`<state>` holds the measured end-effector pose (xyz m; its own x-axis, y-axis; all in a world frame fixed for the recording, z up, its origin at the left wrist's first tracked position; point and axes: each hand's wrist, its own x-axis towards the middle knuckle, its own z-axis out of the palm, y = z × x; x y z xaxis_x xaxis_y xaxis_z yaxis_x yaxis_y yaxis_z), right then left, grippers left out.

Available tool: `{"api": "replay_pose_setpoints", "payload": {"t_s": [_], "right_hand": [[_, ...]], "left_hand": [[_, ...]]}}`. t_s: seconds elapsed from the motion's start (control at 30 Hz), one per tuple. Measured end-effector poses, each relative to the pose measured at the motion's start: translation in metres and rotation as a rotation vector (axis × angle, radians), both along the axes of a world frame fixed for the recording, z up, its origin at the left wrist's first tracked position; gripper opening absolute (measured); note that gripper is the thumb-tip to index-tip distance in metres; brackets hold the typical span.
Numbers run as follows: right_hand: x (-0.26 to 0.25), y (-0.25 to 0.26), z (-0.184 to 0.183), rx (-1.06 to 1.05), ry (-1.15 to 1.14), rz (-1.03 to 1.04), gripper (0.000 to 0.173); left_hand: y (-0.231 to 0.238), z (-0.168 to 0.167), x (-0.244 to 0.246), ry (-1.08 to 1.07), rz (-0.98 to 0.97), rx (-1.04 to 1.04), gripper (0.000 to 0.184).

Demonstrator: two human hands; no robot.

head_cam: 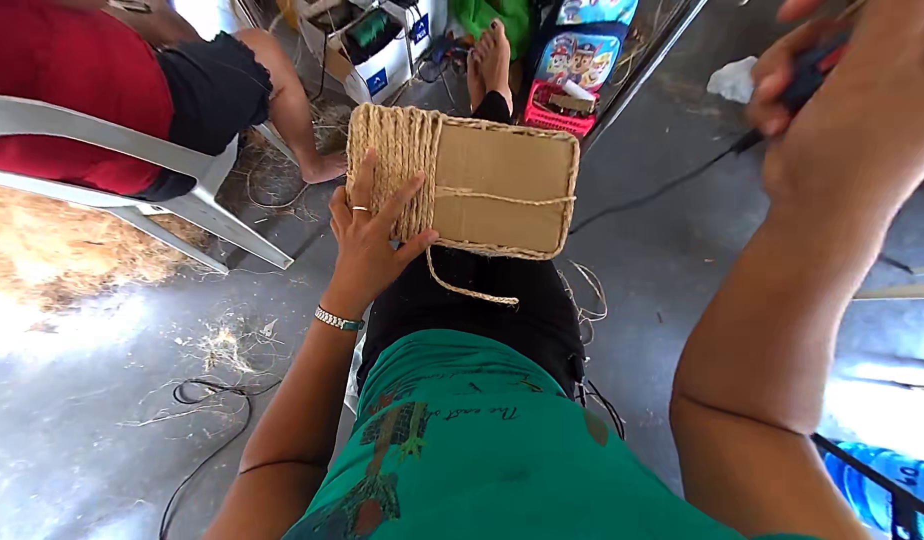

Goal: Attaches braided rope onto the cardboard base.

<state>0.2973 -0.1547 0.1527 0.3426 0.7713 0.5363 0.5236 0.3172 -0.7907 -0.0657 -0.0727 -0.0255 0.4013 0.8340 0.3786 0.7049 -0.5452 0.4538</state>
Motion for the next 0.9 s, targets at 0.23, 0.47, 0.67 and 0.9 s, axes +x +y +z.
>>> {"api": "replay_pose_setpoints", "payload": {"t_s": [0.23, 0.47, 0.67, 0.9], "right_hand": [[-0.058, -0.019, -0.066, -0.530, -0.338, 0.479, 0.044], [-0.090, -0.012, -0.107, -0.558, -0.360, 0.614, 0.038], [-0.090, -0.011, -0.109, -0.601, -0.418, 0.580, 0.041], [-0.096, -0.016, -0.116, -0.598, -0.449, 0.552, 0.040]], "left_hand": [[-0.004, -0.001, -0.012, 0.032, -0.054, -0.097, 0.089], [-0.006, 0.003, -0.009, 0.047, -0.045, -0.149, 0.091], [-0.008, 0.000, -0.004, 0.051, -0.010, -0.114, 0.090], [-0.015, 0.008, -0.002, 0.072, 0.003, -0.155, 0.089]]}}
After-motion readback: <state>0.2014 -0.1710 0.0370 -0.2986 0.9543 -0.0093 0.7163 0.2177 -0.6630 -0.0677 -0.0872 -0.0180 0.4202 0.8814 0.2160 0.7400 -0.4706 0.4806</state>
